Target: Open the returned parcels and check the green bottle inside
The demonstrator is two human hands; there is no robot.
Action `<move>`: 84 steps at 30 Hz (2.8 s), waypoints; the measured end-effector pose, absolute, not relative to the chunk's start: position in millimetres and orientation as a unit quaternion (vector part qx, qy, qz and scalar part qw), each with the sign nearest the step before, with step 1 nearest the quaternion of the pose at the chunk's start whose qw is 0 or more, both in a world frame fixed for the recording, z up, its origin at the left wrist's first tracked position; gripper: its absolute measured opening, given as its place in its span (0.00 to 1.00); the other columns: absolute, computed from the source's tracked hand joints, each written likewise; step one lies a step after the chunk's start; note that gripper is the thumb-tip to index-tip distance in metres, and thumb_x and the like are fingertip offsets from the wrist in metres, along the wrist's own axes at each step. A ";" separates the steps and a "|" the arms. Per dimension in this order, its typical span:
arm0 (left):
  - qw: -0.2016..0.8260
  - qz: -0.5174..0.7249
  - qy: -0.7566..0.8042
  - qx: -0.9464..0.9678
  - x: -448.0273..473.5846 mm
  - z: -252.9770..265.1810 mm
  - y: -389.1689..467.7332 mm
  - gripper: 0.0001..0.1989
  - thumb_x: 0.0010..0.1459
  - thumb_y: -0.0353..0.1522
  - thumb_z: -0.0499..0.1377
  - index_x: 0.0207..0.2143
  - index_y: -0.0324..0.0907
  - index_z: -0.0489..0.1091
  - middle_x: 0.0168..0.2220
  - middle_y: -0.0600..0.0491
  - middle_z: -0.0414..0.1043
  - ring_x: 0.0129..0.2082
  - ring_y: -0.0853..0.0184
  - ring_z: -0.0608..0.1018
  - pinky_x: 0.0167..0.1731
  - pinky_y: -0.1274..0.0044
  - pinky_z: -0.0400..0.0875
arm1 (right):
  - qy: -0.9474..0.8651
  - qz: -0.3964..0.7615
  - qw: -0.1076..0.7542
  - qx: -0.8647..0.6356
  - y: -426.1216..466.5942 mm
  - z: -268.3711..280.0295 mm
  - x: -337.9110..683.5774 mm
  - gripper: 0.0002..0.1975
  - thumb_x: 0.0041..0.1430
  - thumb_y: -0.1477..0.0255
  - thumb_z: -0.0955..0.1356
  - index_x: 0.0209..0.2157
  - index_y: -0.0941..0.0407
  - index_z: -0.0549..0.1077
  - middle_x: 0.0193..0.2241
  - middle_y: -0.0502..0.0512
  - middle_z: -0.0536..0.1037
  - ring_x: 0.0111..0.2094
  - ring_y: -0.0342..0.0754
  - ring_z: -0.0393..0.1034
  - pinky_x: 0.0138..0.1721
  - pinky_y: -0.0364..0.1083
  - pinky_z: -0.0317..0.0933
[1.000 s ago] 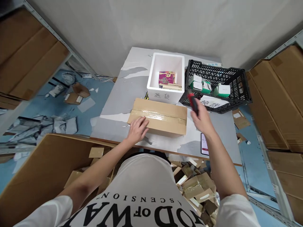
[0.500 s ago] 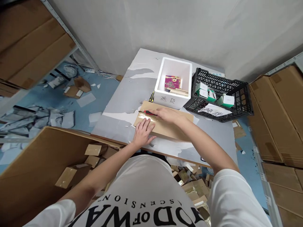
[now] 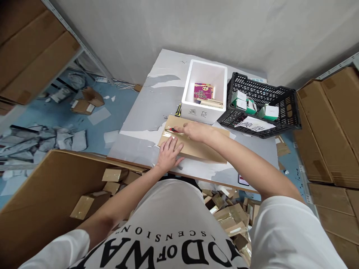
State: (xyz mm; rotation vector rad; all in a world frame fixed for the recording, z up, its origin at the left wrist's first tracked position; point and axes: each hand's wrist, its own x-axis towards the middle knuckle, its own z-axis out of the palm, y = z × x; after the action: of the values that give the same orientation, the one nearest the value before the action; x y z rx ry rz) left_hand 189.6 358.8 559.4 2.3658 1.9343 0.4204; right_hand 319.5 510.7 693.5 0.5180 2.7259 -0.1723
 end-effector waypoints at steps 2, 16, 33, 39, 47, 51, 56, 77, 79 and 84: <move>0.029 0.133 0.624 0.769 189.2 560.0 359.6 0.33 0.55 0.45 0.59 0.61 0.46 0.60 0.65 0.40 0.53 0.66 0.47 0.54 0.59 0.58 0.50 | 0.959 -0.058 0.195 0.198 509.1 695.8 321.1 0.32 0.61 0.80 0.58 0.66 0.49 0.53 0.39 0.59 0.76 0.31 0.46 0.70 0.30 0.43 0.52; 0.034 0.122 0.622 0.773 187.4 560.6 359.1 0.32 0.56 0.44 0.58 0.61 0.45 0.59 0.65 0.39 0.52 0.66 0.46 0.52 0.58 0.57 0.50 | 0.929 -0.054 0.276 0.240 513.0 708.9 376.3 0.33 0.57 0.80 0.62 0.64 0.48 0.58 0.41 0.60 0.78 0.31 0.48 0.72 0.31 0.44 0.54; 0.017 0.100 0.643 0.759 191.6 556.5 359.2 0.30 0.57 0.45 0.56 0.61 0.47 0.61 0.66 0.40 0.52 0.66 0.47 0.53 0.58 0.56 0.48 | 0.884 -0.091 0.241 0.390 481.3 700.8 572.6 0.32 0.60 0.78 0.57 0.64 0.42 0.56 0.35 0.55 0.75 0.26 0.45 0.67 0.25 0.42 0.51; 0.014 0.084 0.642 0.762 190.6 560.2 360.8 0.31 0.57 0.46 0.55 0.61 0.47 0.60 0.66 0.40 0.51 0.65 0.46 0.53 0.58 0.56 0.48 | 0.886 -0.098 0.145 0.429 464.0 700.7 610.5 0.33 0.58 0.79 0.58 0.63 0.41 0.58 0.39 0.55 0.76 0.26 0.46 0.68 0.24 0.43 0.53; -0.001 0.095 0.634 0.767 187.2 572.8 375.9 0.36 0.53 0.57 0.52 0.56 0.44 0.65 0.61 0.38 0.59 0.60 0.44 0.60 0.54 0.57 0.51 | 0.666 -0.372 -0.171 0.624 402.9 641.8 618.9 0.33 0.62 0.58 0.61 0.65 0.55 0.54 0.35 0.57 0.77 0.21 0.43 0.65 0.24 0.45 0.65; -0.008 0.096 0.634 0.767 184.7 582.0 389.7 0.45 0.46 0.63 0.51 0.56 0.41 0.65 0.56 0.36 0.63 0.54 0.45 0.65 0.53 0.57 0.52 | 0.527 -0.478 -0.303 0.634 388.4 594.8 573.5 0.40 0.58 0.54 0.64 0.66 0.56 0.51 0.35 0.57 0.76 0.19 0.40 0.63 0.18 0.43 0.62; -0.023 0.105 0.614 0.782 182.9 581.8 399.5 0.47 0.46 0.63 0.51 0.59 0.40 0.61 0.60 0.36 0.58 0.59 0.45 0.60 0.58 0.57 0.46 | 0.488 -0.517 -0.355 0.607 388.0 577.5 552.7 0.40 0.56 0.53 0.65 0.66 0.53 0.51 0.40 0.57 0.75 0.19 0.38 0.64 0.17 0.41 0.62; 0.004 0.083 0.640 0.764 193.6 583.6 392.6 0.50 0.47 0.62 0.51 0.65 0.42 0.53 0.66 0.35 0.47 0.66 0.37 0.46 0.57 0.48 0.40 | 0.497 -0.542 -0.282 0.616 393.4 609.4 561.9 0.37 0.56 0.57 0.66 0.64 0.53 0.56 0.29 0.50 0.73 0.15 0.36 0.59 0.15 0.40 0.58; 0.008 0.075 0.646 0.760 195.9 584.5 393.1 0.50 0.47 0.63 0.51 0.65 0.42 0.53 0.66 0.35 0.46 0.65 0.36 0.47 0.56 0.46 0.40 | 0.508 -0.549 -0.259 0.611 393.7 614.4 567.2 0.35 0.57 0.58 0.66 0.64 0.52 0.57 0.27 0.48 0.71 0.15 0.36 0.58 0.15 0.39 0.57; 0.002 0.057 0.654 0.754 197.0 582.3 391.7 0.50 0.47 0.63 0.51 0.65 0.42 0.52 0.67 0.34 0.45 0.65 0.37 0.47 0.56 0.45 0.41 | 0.507 -0.575 -0.230 0.600 389.1 616.7 579.5 0.35 0.56 0.59 0.67 0.64 0.52 0.58 0.24 0.46 0.69 0.15 0.36 0.58 0.15 0.39 0.55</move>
State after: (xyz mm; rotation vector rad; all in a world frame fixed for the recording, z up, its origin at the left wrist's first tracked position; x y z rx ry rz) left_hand 197.0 391.7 582.3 2.3657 2.0536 0.1784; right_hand 579.5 389.1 616.7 2.2235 1.8777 -2.1284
